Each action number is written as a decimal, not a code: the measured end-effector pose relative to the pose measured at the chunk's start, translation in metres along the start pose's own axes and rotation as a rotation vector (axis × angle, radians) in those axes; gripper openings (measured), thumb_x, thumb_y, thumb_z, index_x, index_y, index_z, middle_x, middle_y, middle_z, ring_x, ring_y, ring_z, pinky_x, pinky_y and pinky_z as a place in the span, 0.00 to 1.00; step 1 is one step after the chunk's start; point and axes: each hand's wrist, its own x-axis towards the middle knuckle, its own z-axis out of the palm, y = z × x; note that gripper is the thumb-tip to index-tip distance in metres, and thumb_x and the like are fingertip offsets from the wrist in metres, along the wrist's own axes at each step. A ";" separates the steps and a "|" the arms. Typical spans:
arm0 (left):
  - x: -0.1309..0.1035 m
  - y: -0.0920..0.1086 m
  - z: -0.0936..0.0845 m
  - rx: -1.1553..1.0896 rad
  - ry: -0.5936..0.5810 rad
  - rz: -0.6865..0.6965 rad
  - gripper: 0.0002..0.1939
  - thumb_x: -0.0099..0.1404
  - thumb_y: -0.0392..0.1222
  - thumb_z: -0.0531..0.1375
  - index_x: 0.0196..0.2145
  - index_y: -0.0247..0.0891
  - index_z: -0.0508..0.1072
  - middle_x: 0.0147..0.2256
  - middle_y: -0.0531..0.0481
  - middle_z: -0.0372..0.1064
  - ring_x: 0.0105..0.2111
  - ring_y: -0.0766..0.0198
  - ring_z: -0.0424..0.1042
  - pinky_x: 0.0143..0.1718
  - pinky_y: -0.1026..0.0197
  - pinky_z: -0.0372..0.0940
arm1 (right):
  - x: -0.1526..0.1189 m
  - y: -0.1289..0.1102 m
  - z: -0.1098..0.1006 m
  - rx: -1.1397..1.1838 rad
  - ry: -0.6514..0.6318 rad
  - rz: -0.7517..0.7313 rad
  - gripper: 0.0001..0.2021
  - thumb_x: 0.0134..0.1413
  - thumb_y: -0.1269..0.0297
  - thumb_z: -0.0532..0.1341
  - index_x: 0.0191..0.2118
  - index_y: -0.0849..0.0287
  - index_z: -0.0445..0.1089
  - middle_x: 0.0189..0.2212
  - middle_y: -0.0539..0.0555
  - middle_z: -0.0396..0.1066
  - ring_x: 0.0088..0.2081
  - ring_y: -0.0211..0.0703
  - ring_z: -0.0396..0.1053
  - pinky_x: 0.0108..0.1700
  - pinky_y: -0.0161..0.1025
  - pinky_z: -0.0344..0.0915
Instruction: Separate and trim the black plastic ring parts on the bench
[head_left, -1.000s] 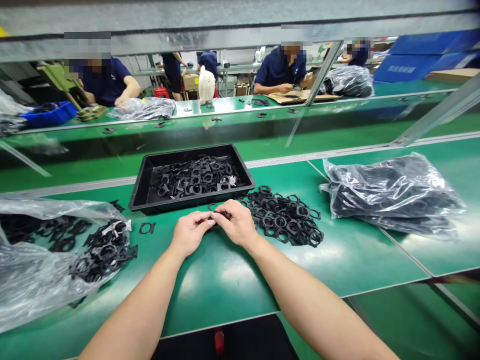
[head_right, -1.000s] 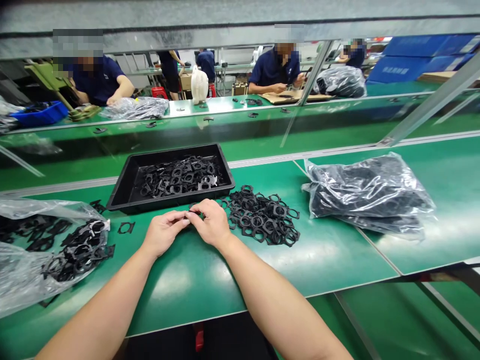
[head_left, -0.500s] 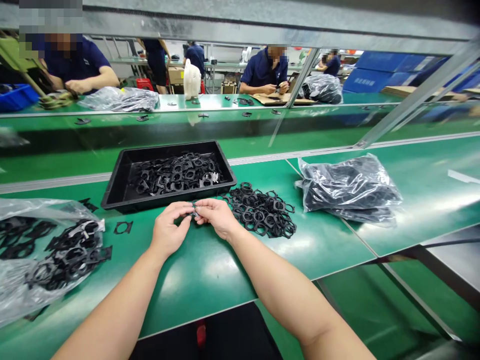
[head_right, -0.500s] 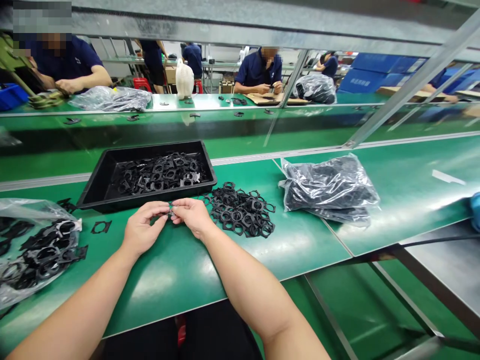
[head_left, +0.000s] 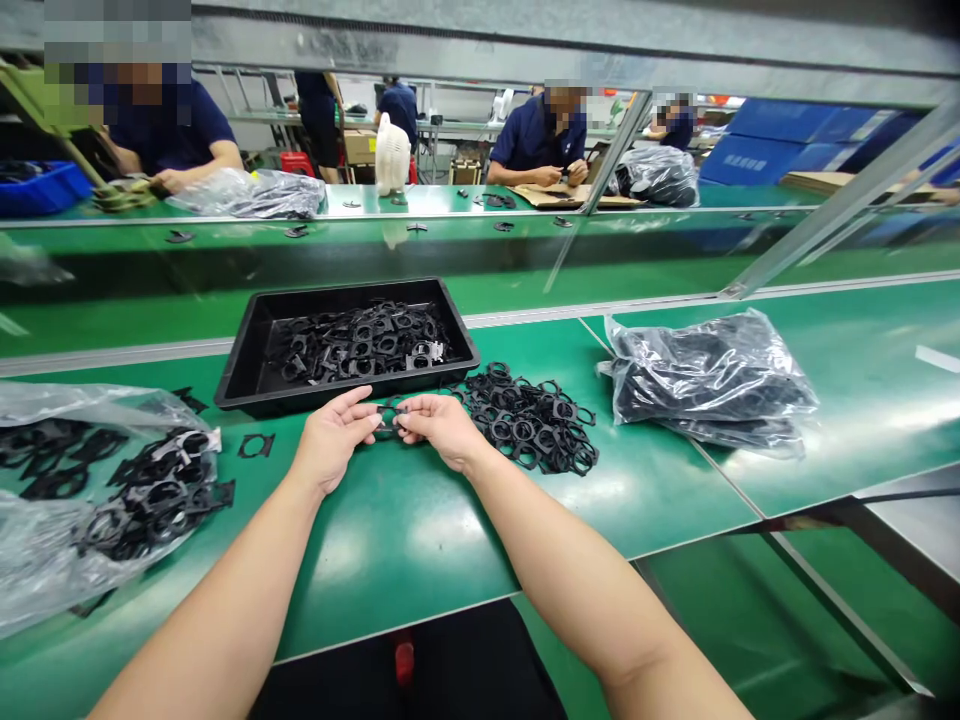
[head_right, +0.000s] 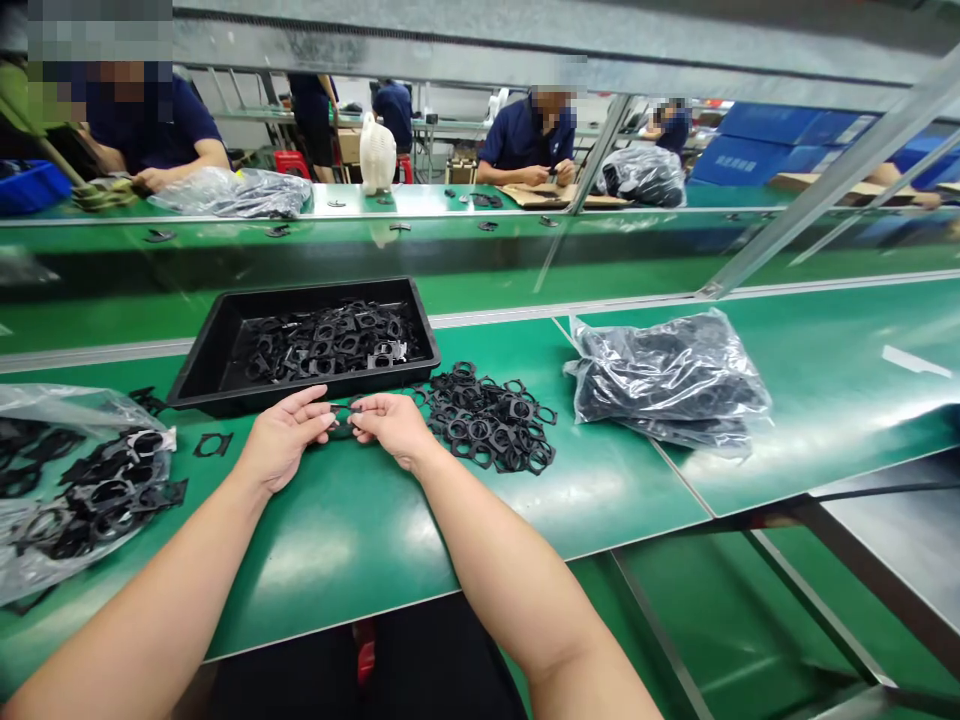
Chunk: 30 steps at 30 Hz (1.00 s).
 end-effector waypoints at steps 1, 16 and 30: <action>0.000 0.000 0.000 0.000 0.000 0.009 0.30 0.44 0.38 0.70 0.47 0.33 0.69 0.32 0.49 0.73 0.26 0.70 0.69 0.24 0.67 0.62 | 0.000 0.000 0.000 0.001 -0.003 0.015 0.14 0.33 0.68 0.70 0.30 0.65 0.70 0.20 0.48 0.70 0.21 0.32 0.68 0.23 0.29 0.66; -0.016 0.008 -0.001 0.089 0.197 0.160 0.21 0.41 0.39 0.70 0.32 0.33 0.68 0.29 0.50 0.72 0.22 0.70 0.69 0.22 0.66 0.63 | -0.006 0.003 0.000 -0.307 0.029 -0.162 0.10 0.48 0.59 0.62 0.31 0.61 0.66 0.19 0.46 0.66 0.20 0.31 0.63 0.24 0.31 0.64; 0.006 0.069 -0.086 1.074 0.546 0.321 0.18 0.51 0.53 0.62 0.36 0.39 0.76 0.29 0.47 0.74 0.30 0.56 0.73 0.36 0.55 0.67 | -0.012 -0.005 -0.020 -1.483 0.295 -0.306 0.10 0.57 0.67 0.54 0.36 0.60 0.72 0.41 0.61 0.66 0.43 0.51 0.62 0.42 0.44 0.61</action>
